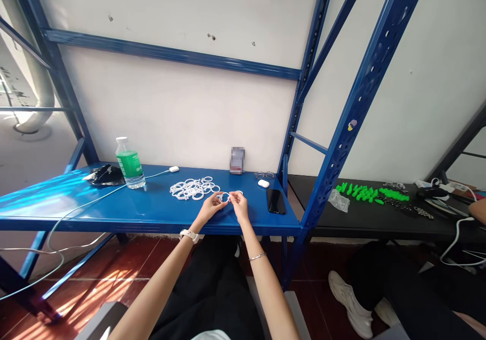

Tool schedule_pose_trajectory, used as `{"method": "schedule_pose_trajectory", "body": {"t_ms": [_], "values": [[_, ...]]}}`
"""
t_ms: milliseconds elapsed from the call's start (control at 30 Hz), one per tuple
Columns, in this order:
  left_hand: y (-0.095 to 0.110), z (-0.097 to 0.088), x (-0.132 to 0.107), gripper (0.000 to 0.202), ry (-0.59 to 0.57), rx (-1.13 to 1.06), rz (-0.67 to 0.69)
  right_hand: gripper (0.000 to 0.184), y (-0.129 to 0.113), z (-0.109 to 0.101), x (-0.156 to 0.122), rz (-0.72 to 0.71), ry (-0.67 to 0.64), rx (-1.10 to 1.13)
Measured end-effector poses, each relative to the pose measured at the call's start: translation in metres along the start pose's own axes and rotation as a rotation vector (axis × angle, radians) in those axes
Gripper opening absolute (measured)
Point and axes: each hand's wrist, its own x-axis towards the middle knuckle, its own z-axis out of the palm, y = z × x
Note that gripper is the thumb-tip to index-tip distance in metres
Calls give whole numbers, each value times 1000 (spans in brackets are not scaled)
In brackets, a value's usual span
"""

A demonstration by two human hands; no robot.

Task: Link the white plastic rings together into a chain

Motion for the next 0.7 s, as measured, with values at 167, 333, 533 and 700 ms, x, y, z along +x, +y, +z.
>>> {"method": "schedule_pose_trajectory", "body": {"t_ms": [167,333,533,700], "values": [[0,0,0,63,8,-15,0,39,-2,1,-1,5,4,10],[2,-1,-1,62,-3,-1,4,35,-1,1,-1,-16,18,9],[3,-1,-1,60,-20,20,5,35,1,1,0,-41,30,13],[5,-2,-2,61,-29,31,0,37,2,1,0,-33,22,5]]}}
